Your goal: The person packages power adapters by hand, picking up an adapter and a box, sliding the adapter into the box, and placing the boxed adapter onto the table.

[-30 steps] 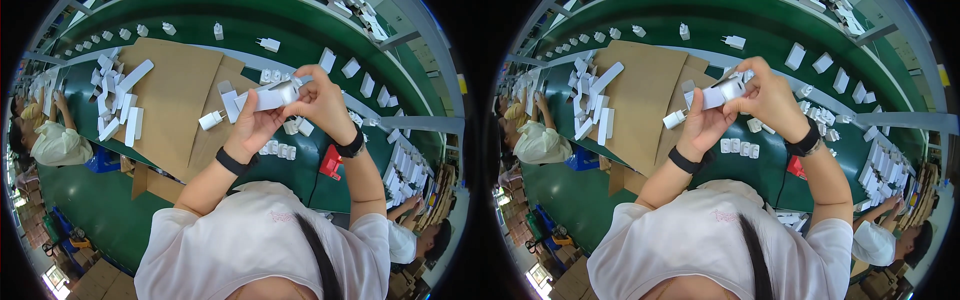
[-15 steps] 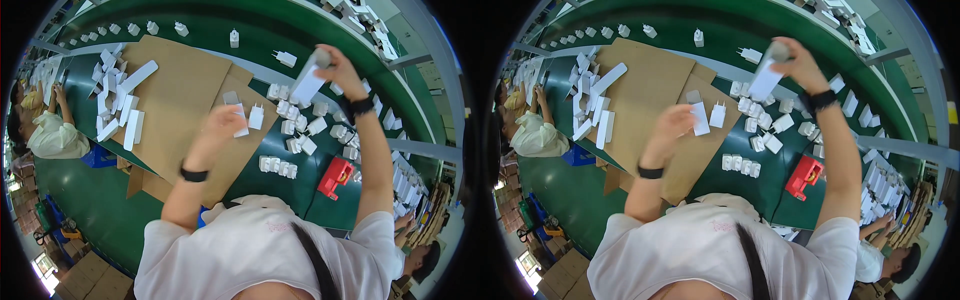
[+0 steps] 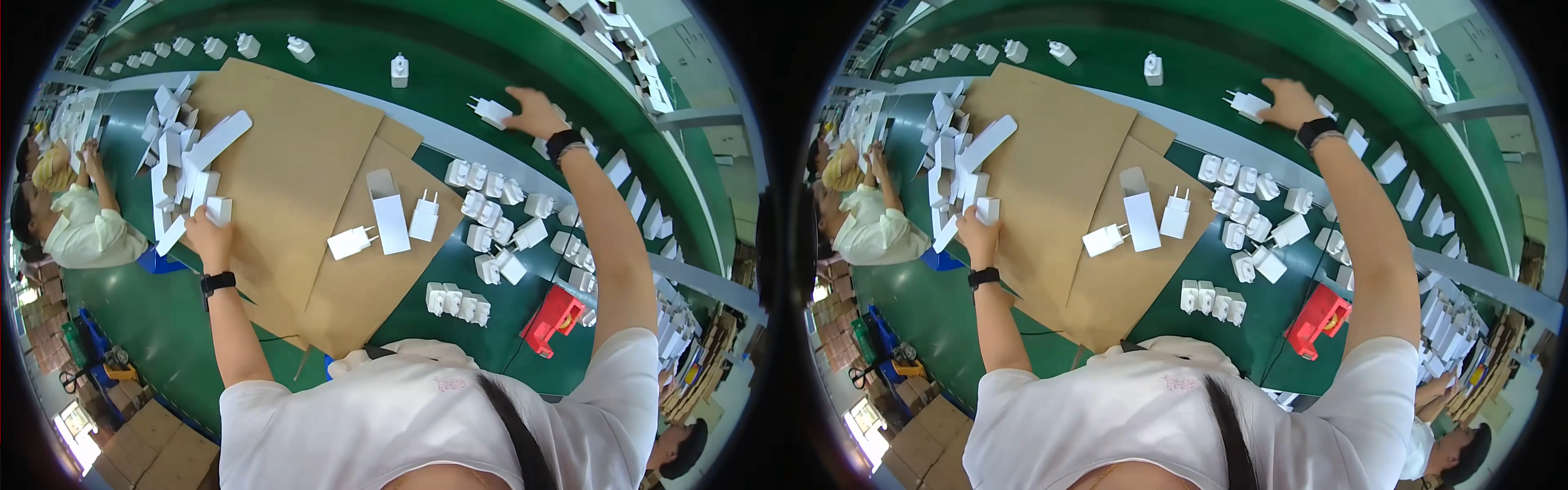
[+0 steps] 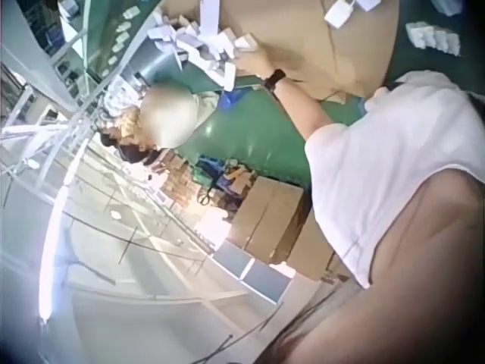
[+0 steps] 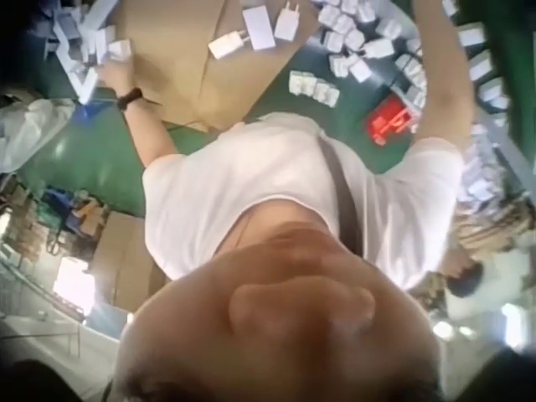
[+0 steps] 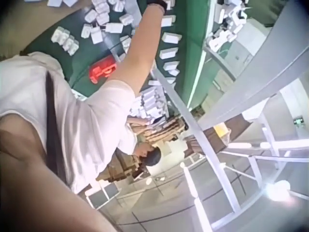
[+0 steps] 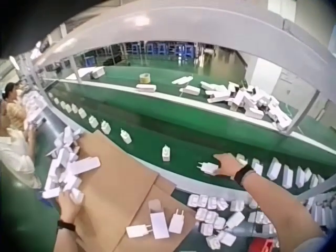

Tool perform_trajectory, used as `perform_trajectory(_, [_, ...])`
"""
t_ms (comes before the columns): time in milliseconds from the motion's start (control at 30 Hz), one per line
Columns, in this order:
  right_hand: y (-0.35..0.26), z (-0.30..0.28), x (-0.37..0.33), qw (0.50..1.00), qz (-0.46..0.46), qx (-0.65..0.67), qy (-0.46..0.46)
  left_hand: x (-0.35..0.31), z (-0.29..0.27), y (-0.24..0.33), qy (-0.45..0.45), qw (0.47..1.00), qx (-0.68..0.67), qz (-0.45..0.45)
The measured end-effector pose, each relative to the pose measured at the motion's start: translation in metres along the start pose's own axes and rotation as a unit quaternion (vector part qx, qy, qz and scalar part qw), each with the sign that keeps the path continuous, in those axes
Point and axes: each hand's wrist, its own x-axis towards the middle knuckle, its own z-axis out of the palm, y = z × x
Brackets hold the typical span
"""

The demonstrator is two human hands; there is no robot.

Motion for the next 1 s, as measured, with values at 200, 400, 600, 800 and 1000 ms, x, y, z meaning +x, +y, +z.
perform_trajectory(200, [-0.019,0.004,-0.004,0.997,0.062,0.003,-0.039,-0.017,0.000,0.009,0.038,0.994,-0.095,0.049])
perform_trajectory(400, [-0.126,-0.130,-0.104,0.934,0.004,0.356,-0.038,-0.086,-0.071,0.121,-0.103,0.824,-0.555,0.058])
perform_trajectory(600, [-0.205,-0.147,-0.214,0.926,-0.093,0.363,0.043,-0.138,-0.107,0.203,-0.400,0.176,-0.887,-0.146])
perform_trajectory(800, [-0.218,-0.144,-0.288,0.954,-0.077,0.222,0.186,-0.184,-0.115,0.226,-0.484,0.057,-0.859,-0.157])
perform_trajectory(1000, [-0.217,-0.134,-0.307,0.930,0.027,0.353,0.097,-0.203,-0.128,0.228,-0.454,0.071,-0.884,-0.090])
